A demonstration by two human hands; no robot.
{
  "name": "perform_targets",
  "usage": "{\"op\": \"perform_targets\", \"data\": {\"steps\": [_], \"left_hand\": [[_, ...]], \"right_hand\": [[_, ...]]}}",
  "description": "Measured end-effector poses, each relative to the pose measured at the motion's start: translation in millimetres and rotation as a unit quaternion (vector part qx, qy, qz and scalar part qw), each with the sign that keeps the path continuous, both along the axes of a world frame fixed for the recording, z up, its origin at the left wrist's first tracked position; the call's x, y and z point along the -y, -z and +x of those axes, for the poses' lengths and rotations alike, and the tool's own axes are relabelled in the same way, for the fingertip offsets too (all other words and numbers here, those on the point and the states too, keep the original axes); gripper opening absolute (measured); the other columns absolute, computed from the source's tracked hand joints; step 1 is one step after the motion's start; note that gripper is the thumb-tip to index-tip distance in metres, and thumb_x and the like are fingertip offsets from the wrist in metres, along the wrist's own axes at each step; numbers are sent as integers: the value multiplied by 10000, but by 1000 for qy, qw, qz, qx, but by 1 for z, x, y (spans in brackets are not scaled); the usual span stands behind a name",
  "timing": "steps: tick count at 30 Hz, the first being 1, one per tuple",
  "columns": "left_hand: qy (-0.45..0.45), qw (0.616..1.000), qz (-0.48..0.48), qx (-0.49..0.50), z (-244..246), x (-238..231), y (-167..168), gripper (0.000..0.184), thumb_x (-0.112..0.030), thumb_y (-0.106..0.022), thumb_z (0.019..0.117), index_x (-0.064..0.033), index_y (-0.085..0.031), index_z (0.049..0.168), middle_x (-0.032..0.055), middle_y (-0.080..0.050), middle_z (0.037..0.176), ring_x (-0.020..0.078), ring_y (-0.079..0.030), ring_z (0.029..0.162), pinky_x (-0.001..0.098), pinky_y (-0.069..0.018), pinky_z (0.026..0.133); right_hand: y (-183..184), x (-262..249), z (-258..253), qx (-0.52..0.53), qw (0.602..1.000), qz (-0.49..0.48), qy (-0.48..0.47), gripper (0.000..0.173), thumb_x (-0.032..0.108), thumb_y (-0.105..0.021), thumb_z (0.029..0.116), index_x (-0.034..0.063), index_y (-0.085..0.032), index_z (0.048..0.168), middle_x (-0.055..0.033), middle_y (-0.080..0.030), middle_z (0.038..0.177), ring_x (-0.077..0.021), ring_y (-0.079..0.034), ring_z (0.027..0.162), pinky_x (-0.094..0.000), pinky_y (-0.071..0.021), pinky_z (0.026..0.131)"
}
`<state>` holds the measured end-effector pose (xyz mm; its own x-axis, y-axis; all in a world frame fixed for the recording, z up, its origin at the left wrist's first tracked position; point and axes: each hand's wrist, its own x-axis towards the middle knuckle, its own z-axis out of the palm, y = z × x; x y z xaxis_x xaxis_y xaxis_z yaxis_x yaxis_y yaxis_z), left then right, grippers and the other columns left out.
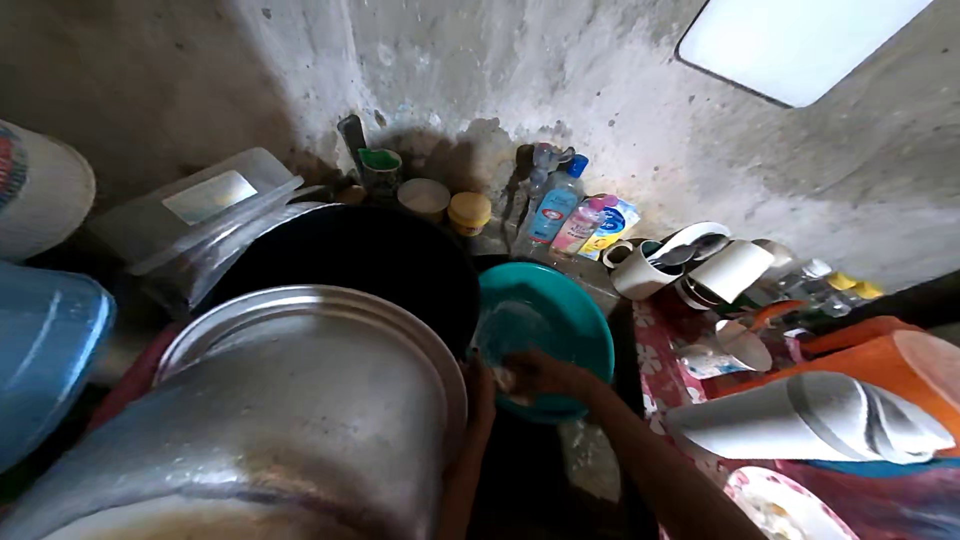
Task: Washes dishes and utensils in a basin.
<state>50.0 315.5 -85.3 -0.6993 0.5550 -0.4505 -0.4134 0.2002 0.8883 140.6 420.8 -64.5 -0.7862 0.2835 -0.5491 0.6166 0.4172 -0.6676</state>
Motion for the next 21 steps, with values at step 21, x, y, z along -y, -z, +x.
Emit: {"op": "perform_targets", "data": {"steps": [21], "left_hand": [[66,993,-55,-80,-10,0,3,532,-63,-497,1071,81,-306,1547,263,-452,1520,275,-528,1329,353,-435,1096]], "right_hand": [[2,23,-49,-23,993,82,86,485,109,-529,1061,-66,-420,1500,-305,-589,1353,-388,-604,1238,-477,-448,1087]]}}
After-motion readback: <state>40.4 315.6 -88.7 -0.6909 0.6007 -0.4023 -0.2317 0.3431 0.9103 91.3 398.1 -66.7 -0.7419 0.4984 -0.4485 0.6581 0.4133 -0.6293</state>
